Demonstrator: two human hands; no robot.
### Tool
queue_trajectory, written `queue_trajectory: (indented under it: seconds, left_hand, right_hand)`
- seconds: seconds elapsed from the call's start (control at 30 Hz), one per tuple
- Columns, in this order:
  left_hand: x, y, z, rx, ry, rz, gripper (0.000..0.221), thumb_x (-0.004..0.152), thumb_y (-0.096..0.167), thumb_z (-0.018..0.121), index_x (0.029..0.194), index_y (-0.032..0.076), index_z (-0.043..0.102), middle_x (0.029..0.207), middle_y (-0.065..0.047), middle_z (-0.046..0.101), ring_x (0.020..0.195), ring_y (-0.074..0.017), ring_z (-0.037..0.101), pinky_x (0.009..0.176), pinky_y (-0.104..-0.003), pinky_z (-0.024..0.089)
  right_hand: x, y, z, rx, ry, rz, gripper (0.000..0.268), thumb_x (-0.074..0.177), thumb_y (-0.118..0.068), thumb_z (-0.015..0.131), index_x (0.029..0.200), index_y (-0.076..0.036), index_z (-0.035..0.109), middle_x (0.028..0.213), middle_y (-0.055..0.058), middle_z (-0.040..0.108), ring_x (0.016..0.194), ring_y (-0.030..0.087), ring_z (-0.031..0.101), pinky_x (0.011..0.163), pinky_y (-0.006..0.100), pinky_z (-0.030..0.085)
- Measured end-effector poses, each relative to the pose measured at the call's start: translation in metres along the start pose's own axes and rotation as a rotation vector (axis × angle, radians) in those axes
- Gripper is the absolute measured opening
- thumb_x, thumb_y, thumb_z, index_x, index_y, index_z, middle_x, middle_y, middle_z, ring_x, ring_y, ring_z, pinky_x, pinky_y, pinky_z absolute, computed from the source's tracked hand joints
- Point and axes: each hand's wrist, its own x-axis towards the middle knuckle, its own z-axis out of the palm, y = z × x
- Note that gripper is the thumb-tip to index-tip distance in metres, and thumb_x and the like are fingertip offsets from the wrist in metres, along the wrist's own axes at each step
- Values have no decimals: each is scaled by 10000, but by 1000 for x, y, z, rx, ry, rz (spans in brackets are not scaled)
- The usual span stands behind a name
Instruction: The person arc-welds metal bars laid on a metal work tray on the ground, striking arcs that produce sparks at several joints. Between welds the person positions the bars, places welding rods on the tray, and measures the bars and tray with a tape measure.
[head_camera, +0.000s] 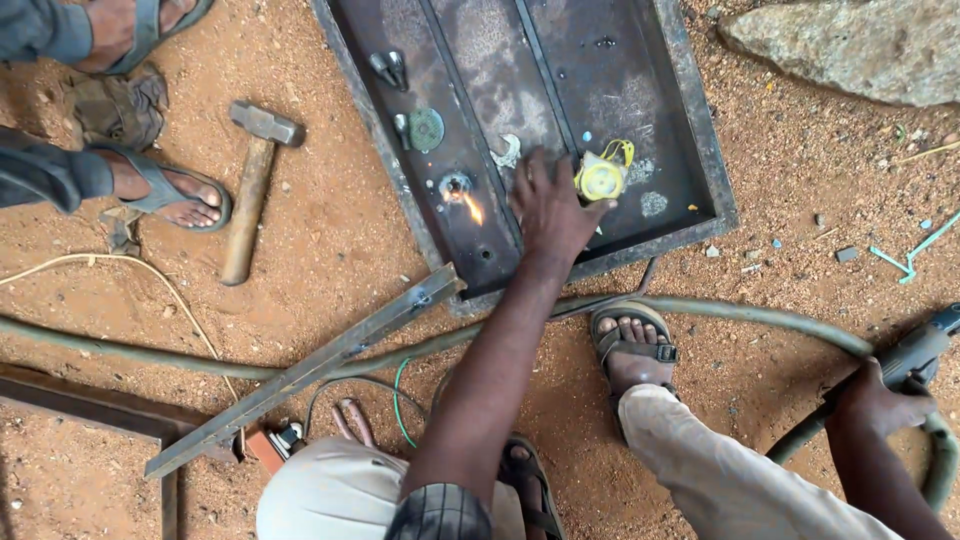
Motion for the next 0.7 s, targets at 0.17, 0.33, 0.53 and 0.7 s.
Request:
queue_trajectory:
  seconds: [0.17, 0.33, 0.53, 0.7]
  left_hand:
    - [4, 8, 31, -171, 13, -185, 1039, 684, 563, 917, 1441, 16, 462, 1566, -247, 281, 1453, -429, 244, 1154, -660, 306]
    - [3, 13, 43, -327, 132, -143, 933, 690, 402, 944, 1429, 29, 515, 1589, -235, 314, 1514, -410, 259, 1222, -564, 384]
    - [-1, 26, 27, -470, 383, -167, 946, 623, 255, 978, 1415, 32, 511, 1574, -315, 281, 1479, -468, 303, 1199, -579, 343]
    - [17, 40, 23, -587, 451, -371, 1135, 599, 207, 972, 1528, 45, 340, 1439, -303, 449, 1388, -437, 418, 1167, -562, 326]
  right_hand:
    - [-4, 21, -3, 56, -2, -70, 621, 946, -51, 724, 1420, -70, 324, 1375, 182, 454, 1220, 311, 564, 1037, 481, 442]
    - [-4, 5, -5, -12, -4, -111, 484, 973, -93, 745, 1315, -72, 402, 1353, 169, 505, 1208, 306, 573, 1040, 498, 453]
    - [-19, -13, -14, 61, -60, -75, 483, 936, -97, 713, 1300, -100, 395, 1331, 148, 503, 1181, 277, 583, 995, 457, 511]
    - [-3, -5, -3, 18, -34, -60, 484, 935, -126, 735, 1290, -72, 410, 1297, 160, 517, 1150, 297, 583, 1010, 457, 499]
